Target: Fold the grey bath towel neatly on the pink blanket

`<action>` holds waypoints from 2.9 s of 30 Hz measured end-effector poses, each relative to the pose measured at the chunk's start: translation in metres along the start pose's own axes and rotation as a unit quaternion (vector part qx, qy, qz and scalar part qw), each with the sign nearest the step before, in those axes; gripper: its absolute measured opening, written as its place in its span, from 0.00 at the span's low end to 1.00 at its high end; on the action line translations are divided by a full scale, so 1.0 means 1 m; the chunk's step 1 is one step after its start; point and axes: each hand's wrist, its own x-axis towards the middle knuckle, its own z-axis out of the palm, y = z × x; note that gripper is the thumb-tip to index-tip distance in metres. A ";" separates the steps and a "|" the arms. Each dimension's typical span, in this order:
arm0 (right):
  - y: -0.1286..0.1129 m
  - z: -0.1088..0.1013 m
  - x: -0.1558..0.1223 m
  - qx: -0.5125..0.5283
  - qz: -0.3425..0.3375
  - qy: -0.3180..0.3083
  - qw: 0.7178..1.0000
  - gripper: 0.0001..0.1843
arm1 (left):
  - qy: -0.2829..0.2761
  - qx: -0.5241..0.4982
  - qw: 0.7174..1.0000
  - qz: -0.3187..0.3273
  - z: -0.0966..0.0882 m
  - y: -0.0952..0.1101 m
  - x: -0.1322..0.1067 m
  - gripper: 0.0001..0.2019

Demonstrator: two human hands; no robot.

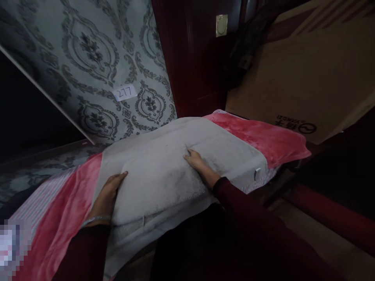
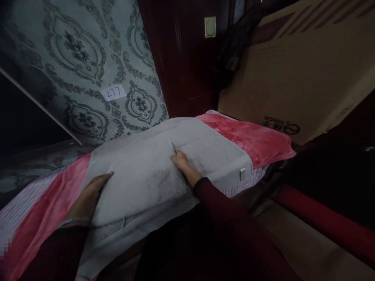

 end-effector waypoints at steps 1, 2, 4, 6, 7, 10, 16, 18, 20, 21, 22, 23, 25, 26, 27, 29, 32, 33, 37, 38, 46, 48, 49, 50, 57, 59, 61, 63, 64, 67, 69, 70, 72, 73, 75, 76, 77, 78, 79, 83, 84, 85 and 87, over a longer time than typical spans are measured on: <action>0.001 -0.001 -0.002 0.002 -0.003 -0.001 1.000 0.31 | -0.005 -0.011 0.998 -0.054 0.000 0.003 0.001 0.28; 0.002 -0.002 -0.005 0.003 -0.007 -0.001 1.000 0.32 | -0.013 -0.019 0.993 -0.112 0.000 0.007 0.003 0.27; 0.005 -0.003 -0.011 0.000 -0.018 0.001 1.000 0.35 | -0.025 -0.009 0.982 -0.187 0.004 0.013 0.008 0.24; 0.008 -0.003 -0.016 -0.009 -0.027 0.003 1.000 0.37 | -0.001 0.052 0.984 -0.169 0.010 0.015 0.013 0.21; 0.008 -0.003 -0.018 -0.015 -0.030 0.003 0.999 0.38 | 0.022 0.092 0.985 -0.147 0.013 0.015 0.015 0.20; 0.006 -0.004 -0.023 -0.036 -0.033 0.001 0.999 0.37 | 0.056 0.172 0.978 -0.100 0.020 0.012 0.017 0.21; 0.007 -0.009 -0.030 -0.050 -0.052 -0.006 0.997 0.37 | 0.051 0.178 0.978 -0.094 0.016 0.003 0.010 0.21; 0.010 -0.010 -0.034 -0.053 -0.059 -0.013 0.997 0.39 | 0.048 0.176 0.979 -0.091 0.016 -0.001 0.004 0.22; 0.014 -0.010 -0.038 -0.063 -0.069 -0.017 0.995 0.40 | 0.048 0.187 0.978 -0.084 0.017 -0.005 -0.002 0.23; 0.015 -0.010 -0.041 -0.072 -0.074 -0.017 0.994 0.40 | 0.048 0.197 0.976 -0.082 0.017 -0.007 -0.005 0.23; 0.016 -0.011 -0.043 -0.083 -0.081 -0.018 0.993 0.40 | 0.044 0.210 0.973 -0.081 0.017 -0.009 -0.006 0.24; 0.017 -0.012 -0.044 -0.097 -0.087 -0.017 0.991 0.39 | 0.037 0.224 0.971 -0.081 0.015 -0.011 -0.007 0.24; 0.014 -0.017 -0.047 -0.136 -0.098 -0.010 0.986 0.38 | 0.017 0.256 0.963 -0.084 0.010 -0.011 -0.005 0.27; 0.011 -0.020 -0.048 -0.159 -0.106 -0.002 0.982 0.37 | 0.014 0.276 0.957 -0.083 0.007 -0.008 -0.003 0.29; 0.005 -0.022 -0.048 -0.183 -0.116 0.007 0.976 0.36 | 0.019 0.297 0.952 -0.076 0.005 -0.003 0.000 0.31; -0.012 -0.022 -0.045 -0.227 -0.148 0.019 0.962 0.35 | 0.048 0.332 0.942 -0.022 0.006 0.015 0.007 0.33; -0.040 -0.010 -0.038 -0.263 -0.209 0.012 0.942 0.36 | 0.048 0.357 0.926 0.116 0.023 0.050 0.013 0.32; -0.046 -0.003 -0.035 -0.269 -0.224 0.006 0.937 0.37 | 0.030 0.364 0.920 0.141 0.032 0.060 0.013 0.32; -0.040 0.025 -0.031 -0.302 -0.243 -0.059 0.920 0.39 | -0.064 0.393 0.911 0.112 0.068 0.072 0.008 0.32; -0.033 0.030 -0.031 -0.310 -0.240 -0.075 0.917 0.39 | -0.079 0.394 0.910 0.100 0.073 0.069 0.006 0.33; -0.017 0.036 -0.029 -0.323 -0.233 -0.086 0.913 0.40 | -0.089 0.399 0.908 0.090 0.076 0.063 0.000 0.34; -0.019 0.035 -0.029 -0.327 -0.230 -0.091 0.912 0.40 | -0.088 0.399 0.909 0.086 0.076 0.066 0.000 0.34; -0.020 0.034 -0.030 -0.327 -0.228 -0.092 0.912 0.40 | -0.086 0.397 0.910 0.086 0.077 0.066 0.000 0.34; -0.020 0.033 -0.031 -0.327 -0.226 -0.093 0.913 0.39 | -0.085 0.394 0.911 0.086 0.077 0.066 0.000 0.34; -0.018 0.022 -0.038 -0.329 -0.224 -0.123 0.909 0.38 | -0.112 0.374 0.915 0.100 0.068 0.052 -0.004 0.35; -0.014 0.017 -0.042 -0.332 -0.229 -0.132 0.906 0.37 | -0.111 0.375 0.916 0.087 0.061 0.047 -0.010 0.34; -0.008 0.011 -0.048 -0.332 -0.230 -0.136 0.905 0.37 | -0.111 0.373 0.918 0.077 0.054 0.041 -0.018 0.34; -0.003 0.005 -0.056 -0.332 -0.228 -0.138 0.905 0.37 | -0.113 0.372 0.919 0.071 0.047 0.035 -0.026 0.34; 0.000 0.002 -0.061 -0.333 -0.228 -0.138 0.905 0.36 | -0.116 0.371 0.919 0.068 0.044 0.033 -0.030 0.34; 0.003 -0.005 -0.076 -0.338 -0.222 -0.138 0.904 0.34 | -0.121 0.371 0.919 0.053 0.036 0.033 -0.041 0.34; -0.001 -0.007 -0.087 -0.342 -0.207 -0.130 0.907 0.33 | -0.117 0.377 0.918 0.037 0.036 0.041 -0.049 0.33; -0.003 -0.006 -0.093 -0.342 -0.208 -0.120 0.909 0.33 | -0.109 0.382 0.917 0.035 0.037 0.046 -0.053 0.33; -0.009 -0.003 -0.105 -0.337 -0.229 -0.102 0.907 0.33 | -0.096 0.382 0.917 0.064 0.045 0.060 -0.064 0.32; -0.011 0.001 -0.111 -0.334 -0.243 -0.101 0.905 0.32 | -0.098 0.377 0.917 0.092 0.050 0.066 -0.071 0.32; -0.013 0.008 -0.120 -0.331 -0.265 -0.112 0.899 0.32 | -0.116 0.360 0.914 0.145 0.062 0.075 -0.084 0.31; -0.012 0.012 -0.123 -0.332 -0.267 -0.117 0.897 0.32 | -0.129 0.352 0.913 0.158 0.067 0.077 -0.090 0.30; -0.010 0.015 -0.126 -0.334 -0.266 -0.120 0.896 0.32 | -0.139 0.346 0.914 0.162 0.071 0.077 -0.095 0.30; -0.008 0.017 -0.128 -0.335 -0.266 -0.119 0.896 0.32 | -0.143 0.340 0.915 0.161 0.074 0.076 -0.099 0.30; -0.005 0.019 -0.129 -0.335 -0.267 -0.117 0.896 0.33 | -0.143 0.336 0.917 0.160 0.076 0.073 -0.102 0.30; -0.002 0.016 -0.125 -0.333 -0.274 -0.126 0.893 0.32 | -0.153 0.315 0.921 0.170 0.068 0.062 -0.098 0.31; -0.005 0.013 -0.122 -0.331 -0.278 -0.131 0.892 0.31 | -0.160 0.308 0.922 0.172 0.064 0.061 -0.093 0.31; -0.011 0.010 -0.116 -0.327 -0.281 -0.134 0.892 0.30 | -0.164 0.300 0.924 0.172 0.059 0.063 -0.085 0.30; -0.027 0.005 -0.099 -0.320 -0.277 -0.128 0.897 0.27 | -0.157 0.289 0.930 0.167 0.052 0.070 -0.065 0.28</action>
